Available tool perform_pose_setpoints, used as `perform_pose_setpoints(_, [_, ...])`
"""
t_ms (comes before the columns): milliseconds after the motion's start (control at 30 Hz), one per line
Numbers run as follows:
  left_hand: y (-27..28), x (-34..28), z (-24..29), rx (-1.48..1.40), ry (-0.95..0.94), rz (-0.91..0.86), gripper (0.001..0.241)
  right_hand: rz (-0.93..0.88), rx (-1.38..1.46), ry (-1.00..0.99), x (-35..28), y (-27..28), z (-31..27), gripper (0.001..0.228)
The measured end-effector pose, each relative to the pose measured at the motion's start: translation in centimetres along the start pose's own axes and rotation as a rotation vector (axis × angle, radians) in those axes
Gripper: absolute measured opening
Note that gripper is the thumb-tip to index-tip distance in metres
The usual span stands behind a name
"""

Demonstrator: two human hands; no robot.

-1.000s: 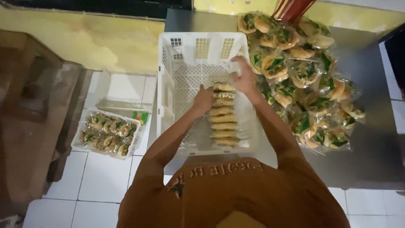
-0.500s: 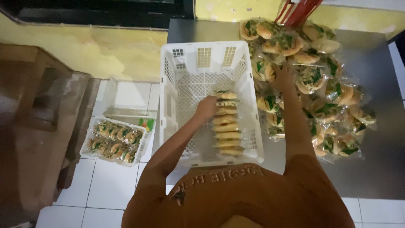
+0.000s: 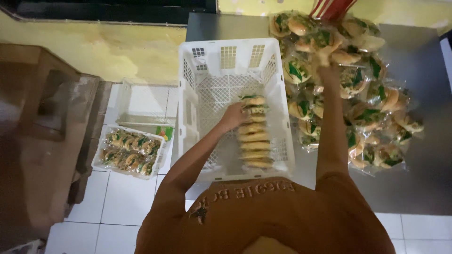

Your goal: The person packs individually wrapped sandwiches or bread rolls into a white plastic crate.

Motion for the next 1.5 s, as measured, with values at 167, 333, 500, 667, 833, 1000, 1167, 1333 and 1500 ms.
perform_pose_setpoints(167, [-1.5,2.9,-4.9,0.100,0.041,0.073,0.057,-0.134,0.358,0.151,-4.1,0.5,-4.7,0.067])
perform_pose_setpoints(333, [-2.4,5.1,-9.0,0.257,-0.163,0.322,0.062,-0.160,0.302,0.167,-10.7,-4.6,-13.6,0.042])
perform_pose_setpoints(500, [-3.2,6.7,-11.9,-0.521,0.366,0.176,0.047,-0.566,-0.344,0.705,-17.1,-10.9,-20.9,0.033])
perform_pose_setpoints(667, [-2.8,3.9,-7.6,-0.782,0.176,0.140,0.033,-0.525,-0.781,0.892,-17.5,-16.4,-18.1,0.046])
perform_pose_setpoints(833, [-1.4,3.8,-7.2,-0.498,0.305,0.209,0.030,-0.618,-1.014,0.630,-15.1,-19.2,-13.9,0.047])
perform_pose_setpoints(1000, [-2.1,6.0,-10.5,-0.658,0.130,0.301,0.036,-0.784,-0.863,0.595,-12.5,-20.4,-10.6,0.068])
perform_pose_setpoints(1167, [-1.5,6.5,-10.5,-0.079,0.117,0.430,0.051,-0.852,-0.894,0.443,-10.5,-21.9,-9.2,0.078])
perform_pose_setpoints(1333, [-0.9,3.3,-6.7,0.045,0.187,0.283,0.050,-0.942,-0.924,0.503,-9.1,-22.0,-7.9,0.078])
perform_pose_setpoints(1500, [0.6,0.0,-0.9,0.209,0.224,0.349,0.053,-1.003,-1.063,0.392,-8.3,-22.2,-7.1,0.074])
Point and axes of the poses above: each hand's wrist, its own x-axis towards the middle knuckle, its own y-axis out of the back of the hand, z = x × y, the point moved 2 cm from there along x, towards the middle knuckle, and after that the axes turned 10 degrees about -z, right-handed, at the moved point
